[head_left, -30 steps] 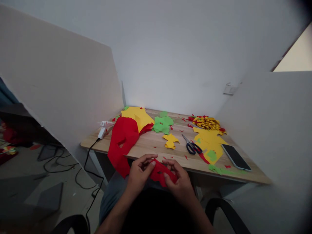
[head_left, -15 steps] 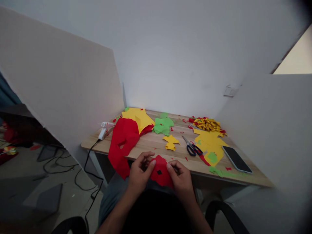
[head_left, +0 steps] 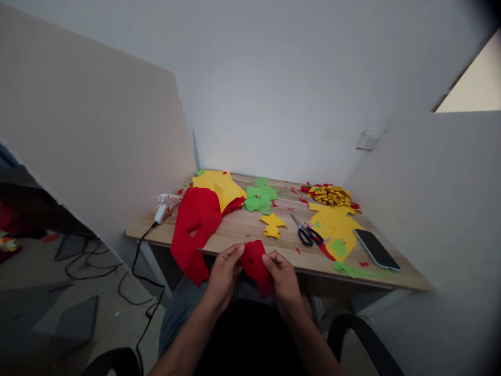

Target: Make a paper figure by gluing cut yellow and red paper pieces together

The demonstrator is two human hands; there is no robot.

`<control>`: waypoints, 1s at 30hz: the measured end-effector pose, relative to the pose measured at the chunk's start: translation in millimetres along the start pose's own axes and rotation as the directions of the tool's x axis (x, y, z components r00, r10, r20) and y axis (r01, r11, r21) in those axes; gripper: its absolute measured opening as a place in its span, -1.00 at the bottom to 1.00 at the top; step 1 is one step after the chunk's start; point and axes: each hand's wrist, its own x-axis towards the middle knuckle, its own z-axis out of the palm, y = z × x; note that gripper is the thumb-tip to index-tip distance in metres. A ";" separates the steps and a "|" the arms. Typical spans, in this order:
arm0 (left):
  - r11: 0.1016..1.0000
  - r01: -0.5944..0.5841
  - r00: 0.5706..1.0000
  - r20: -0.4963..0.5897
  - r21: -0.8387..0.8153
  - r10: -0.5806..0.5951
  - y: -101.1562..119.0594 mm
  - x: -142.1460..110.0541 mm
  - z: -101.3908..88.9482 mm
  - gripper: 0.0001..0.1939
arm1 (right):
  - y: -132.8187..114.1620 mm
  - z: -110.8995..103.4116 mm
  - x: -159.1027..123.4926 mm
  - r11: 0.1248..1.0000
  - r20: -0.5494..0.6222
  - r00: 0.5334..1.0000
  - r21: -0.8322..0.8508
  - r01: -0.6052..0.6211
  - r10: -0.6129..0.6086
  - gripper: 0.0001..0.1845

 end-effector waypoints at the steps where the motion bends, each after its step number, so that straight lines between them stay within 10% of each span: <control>1: 0.998 0.010 1.000 0.013 -0.070 -0.010 -2.3 1.1 0.2 -0.65 | -0.1 -0.4 0.5 1.000 0.011 1.000 0.012 -0.002 0.002 -0.59; 8: 0.953 0.156 0.960 0.266 -0.258 -0.085 -19.4 3.6 6.1 -0.52 | 8.3 6.1 4.0 0.997 -0.011 1.000 0.069 0.025 -0.025 -0.61; 11: 0.950 0.145 0.974 0.206 -0.278 -0.089 -21.3 3.8 10.4 -0.50 | 6.9 -1.9 12.9 0.970 -0.009 0.991 -0.206 0.129 -0.134 -0.62; 13: 0.936 0.160 0.980 0.166 -0.314 -0.111 -18.8 2.8 10.4 -0.53 | -4.0 -18.6 27.7 0.769 -0.038 0.967 -0.615 0.176 -0.251 -0.60; 14: 0.926 0.175 0.979 0.157 -0.333 -0.129 -16.5 1.8 9.4 -0.54 | -11.9 -30.2 38.1 0.524 -0.066 0.945 -0.843 0.120 -0.322 -0.58; 20: 0.880 0.234 0.970 0.167 -0.413 -0.179 1.7 -3.4 2.9 -0.50 | -47.4 -101.6 109.9 0.159 -0.226 0.918 -0.970 -0.182 -0.326 -0.57; 25: 0.896 0.213 0.976 0.054 -0.389 -0.209 11.3 -4.0 8.9 -0.54 | -45.5 -124.5 139.0 0.015 -0.237 0.951 -0.971 -0.239 -0.199 -0.55; 30: 0.916 0.165 0.980 -0.045 -0.366 -0.195 11.5 -2.7 9.7 -0.58 | -50.5 -135.5 150.2 0.072 -0.226 0.965 -0.973 -0.218 -0.130 -0.61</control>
